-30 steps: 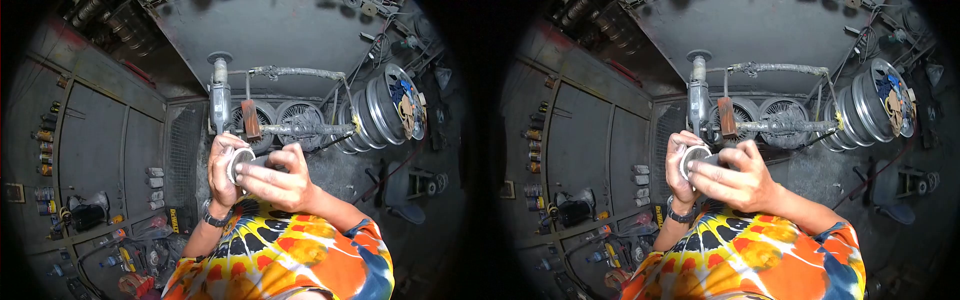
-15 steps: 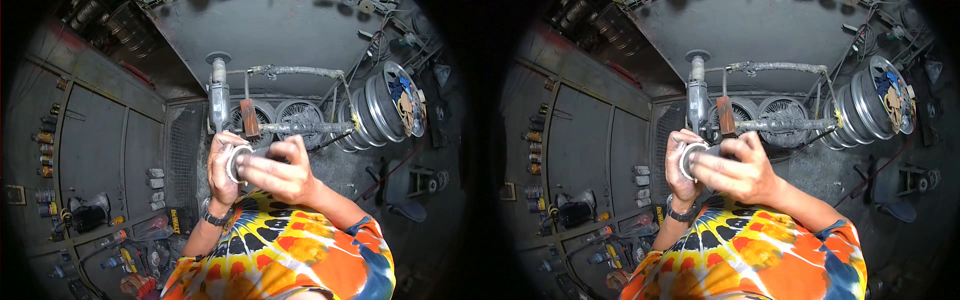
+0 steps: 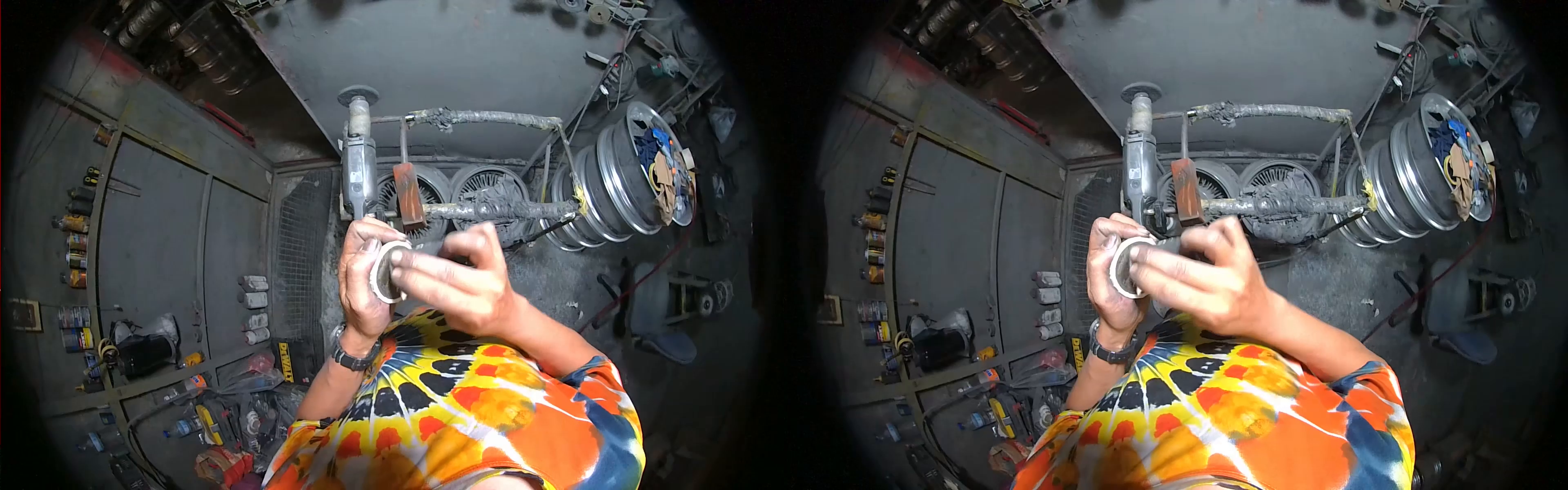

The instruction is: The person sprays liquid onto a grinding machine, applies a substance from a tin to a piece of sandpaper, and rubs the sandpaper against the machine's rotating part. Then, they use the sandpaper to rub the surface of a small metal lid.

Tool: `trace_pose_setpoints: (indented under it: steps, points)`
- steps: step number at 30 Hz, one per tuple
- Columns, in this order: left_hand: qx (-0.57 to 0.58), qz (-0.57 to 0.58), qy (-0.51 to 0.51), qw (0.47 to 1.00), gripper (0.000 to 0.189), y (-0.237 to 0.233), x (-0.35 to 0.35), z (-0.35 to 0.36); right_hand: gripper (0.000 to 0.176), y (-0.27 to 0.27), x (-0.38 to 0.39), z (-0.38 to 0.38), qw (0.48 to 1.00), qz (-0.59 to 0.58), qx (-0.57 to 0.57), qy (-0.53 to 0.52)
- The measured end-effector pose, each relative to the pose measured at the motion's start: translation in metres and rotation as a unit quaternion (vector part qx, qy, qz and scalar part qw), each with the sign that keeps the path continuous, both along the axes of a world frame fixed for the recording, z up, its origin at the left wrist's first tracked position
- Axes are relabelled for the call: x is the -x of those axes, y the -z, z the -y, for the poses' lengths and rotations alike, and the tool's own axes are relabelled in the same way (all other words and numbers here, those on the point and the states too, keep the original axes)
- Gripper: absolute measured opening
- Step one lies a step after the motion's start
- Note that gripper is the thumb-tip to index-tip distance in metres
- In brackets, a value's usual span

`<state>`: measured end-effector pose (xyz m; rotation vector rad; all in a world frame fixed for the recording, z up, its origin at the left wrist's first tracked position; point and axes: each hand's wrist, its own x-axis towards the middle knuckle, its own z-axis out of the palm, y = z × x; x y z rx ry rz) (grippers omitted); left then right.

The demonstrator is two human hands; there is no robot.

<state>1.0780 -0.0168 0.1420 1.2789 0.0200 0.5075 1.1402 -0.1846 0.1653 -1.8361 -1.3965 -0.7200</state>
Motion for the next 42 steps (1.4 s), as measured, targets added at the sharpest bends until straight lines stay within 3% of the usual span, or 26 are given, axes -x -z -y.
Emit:
trace_pose_setpoints:
  steps: [3, 6, 26, 40, 42]
  points:
    - [0.016, -0.008, 0.005, 1.0, 0.034, -0.002, 0.001, 0.0, 0.032, 0.0, 0.01, 0.0, 0.999, 0.024, -0.002, -0.047]
    - [0.012, -0.002, 0.0, 1.0, 0.034, -0.002, 0.001, 0.001, 0.032, 0.002, -0.001, 0.001, 1.0, 0.001, 0.005, -0.01]
    - [-0.029, -0.011, -0.002, 1.0, 0.034, 0.001, 0.0, -0.002, 0.032, 0.002, 0.002, -0.002, 1.0, -0.007, -0.008, -0.011]
    - [0.006, -0.024, 0.022, 0.999, 0.036, 0.0, -0.003, -0.001, 0.033, -0.002, 0.002, 0.0, 1.0, 0.0, 0.001, -0.02]
    - [-0.043, -0.04, 0.015, 0.998, 0.031, -0.006, -0.005, -0.001, 0.033, -0.004, 0.001, 0.0, 0.999, 0.015, 0.005, -0.031]
